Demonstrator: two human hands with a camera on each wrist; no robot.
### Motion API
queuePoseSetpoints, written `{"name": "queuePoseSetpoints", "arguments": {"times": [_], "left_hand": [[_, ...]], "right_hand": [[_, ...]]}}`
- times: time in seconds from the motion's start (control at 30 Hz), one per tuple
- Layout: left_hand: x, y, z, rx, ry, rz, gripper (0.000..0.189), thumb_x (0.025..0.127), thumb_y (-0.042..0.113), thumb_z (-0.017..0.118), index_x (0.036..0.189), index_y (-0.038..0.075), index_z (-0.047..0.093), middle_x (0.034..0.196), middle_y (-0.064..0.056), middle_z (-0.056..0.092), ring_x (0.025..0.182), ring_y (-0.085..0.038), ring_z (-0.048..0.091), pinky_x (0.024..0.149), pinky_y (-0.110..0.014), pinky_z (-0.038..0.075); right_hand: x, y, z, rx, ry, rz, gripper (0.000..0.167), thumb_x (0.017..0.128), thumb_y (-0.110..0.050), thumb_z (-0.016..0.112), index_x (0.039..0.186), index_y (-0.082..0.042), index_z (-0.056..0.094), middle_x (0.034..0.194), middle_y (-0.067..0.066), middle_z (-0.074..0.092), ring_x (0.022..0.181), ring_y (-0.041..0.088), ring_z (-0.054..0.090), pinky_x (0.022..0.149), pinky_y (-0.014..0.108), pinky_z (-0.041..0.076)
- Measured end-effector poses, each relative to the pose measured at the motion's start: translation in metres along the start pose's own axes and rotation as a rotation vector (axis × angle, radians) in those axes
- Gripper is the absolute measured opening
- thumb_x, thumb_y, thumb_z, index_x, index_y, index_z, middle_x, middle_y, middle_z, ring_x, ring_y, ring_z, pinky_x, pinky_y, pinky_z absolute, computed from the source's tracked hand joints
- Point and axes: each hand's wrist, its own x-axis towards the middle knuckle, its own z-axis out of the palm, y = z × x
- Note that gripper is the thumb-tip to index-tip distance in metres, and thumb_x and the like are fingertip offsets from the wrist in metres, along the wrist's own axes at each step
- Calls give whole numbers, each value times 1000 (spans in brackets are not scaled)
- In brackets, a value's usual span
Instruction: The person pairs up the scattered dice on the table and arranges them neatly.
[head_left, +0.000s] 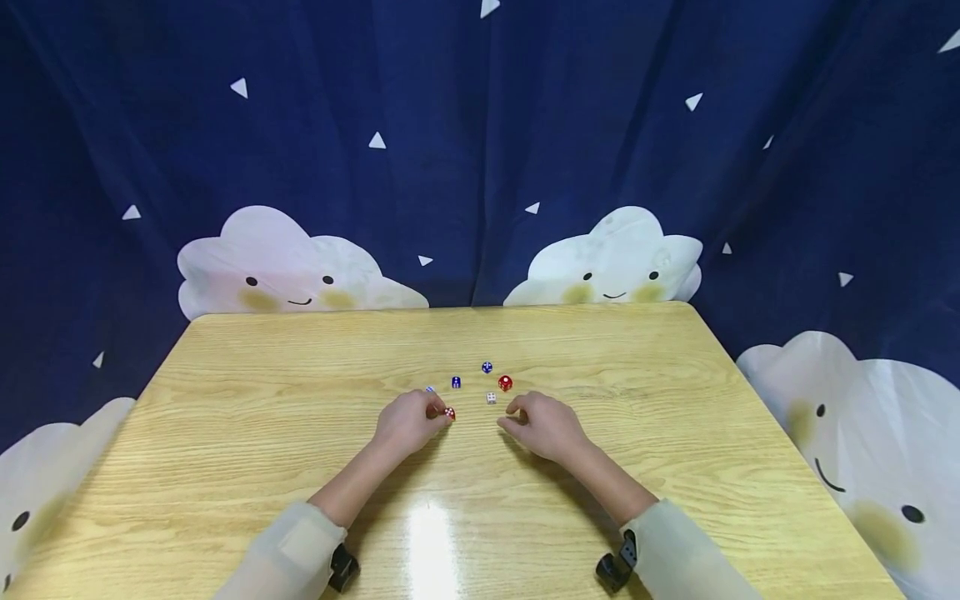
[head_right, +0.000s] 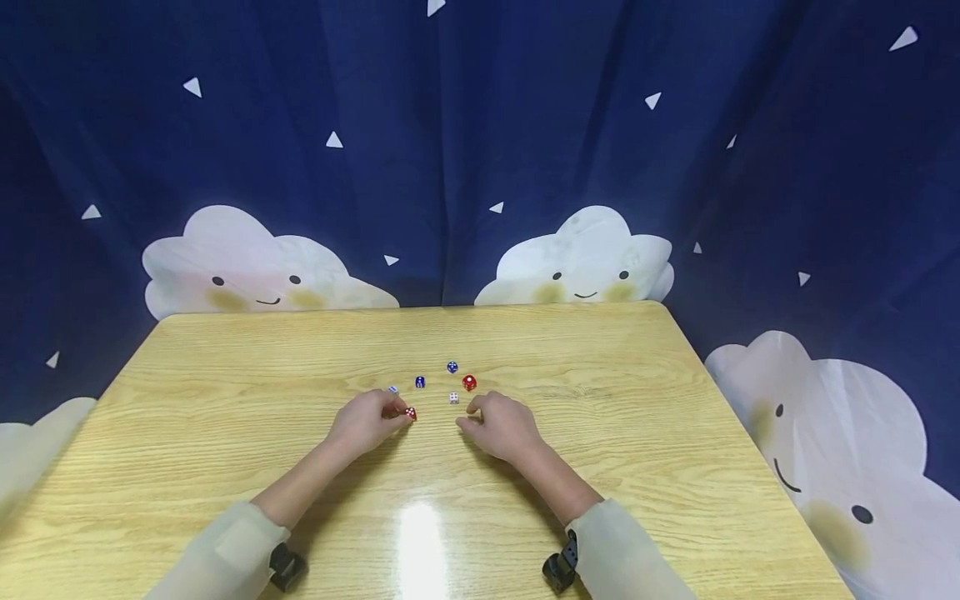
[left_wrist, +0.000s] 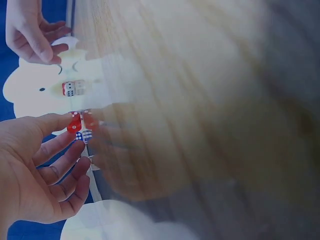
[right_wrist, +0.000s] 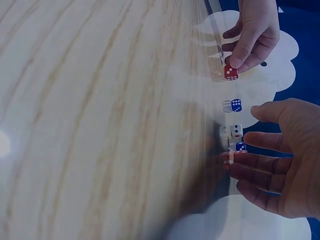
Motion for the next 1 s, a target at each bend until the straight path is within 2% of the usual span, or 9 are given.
{"name": "queuePoseSetpoints", "arguments": {"times": [0.27,0.5,0.83,1.0], "left_hand": [[-6,1,-4,-19,-11,11,18,82,33,70,91,18,71,84,3,67,75,-11,60,59,-28,46],[-15,6,-7,-35,-16,58,16,81,32,71,89,18,71,80,4,67,70,-9,58,57,-27,45],[-22,10,3,2,-21,133,14,81,32,70,86,19,71,77,5,66,69,-9,58,57,-27,45],[-24,15,7,2,-22,163,15,81,34,71,84,19,71,77,3,66,68,-9,58,55,-26,43]], "right_hand": [[1,-2,2,-6,6,-23,26,85,-37,65,98,-15,71,74,-6,58,60,6,48,55,26,40],[1,-5,3,28,16,-46,24,84,-36,66,98,-17,71,78,-6,61,67,6,52,60,27,44],[1,-10,5,105,-11,-65,22,85,-32,67,98,-15,71,82,-5,65,73,7,56,67,28,47],[0,-12,8,130,-40,-73,23,85,-32,67,98,-14,70,81,-5,64,69,5,55,65,26,46]]}}
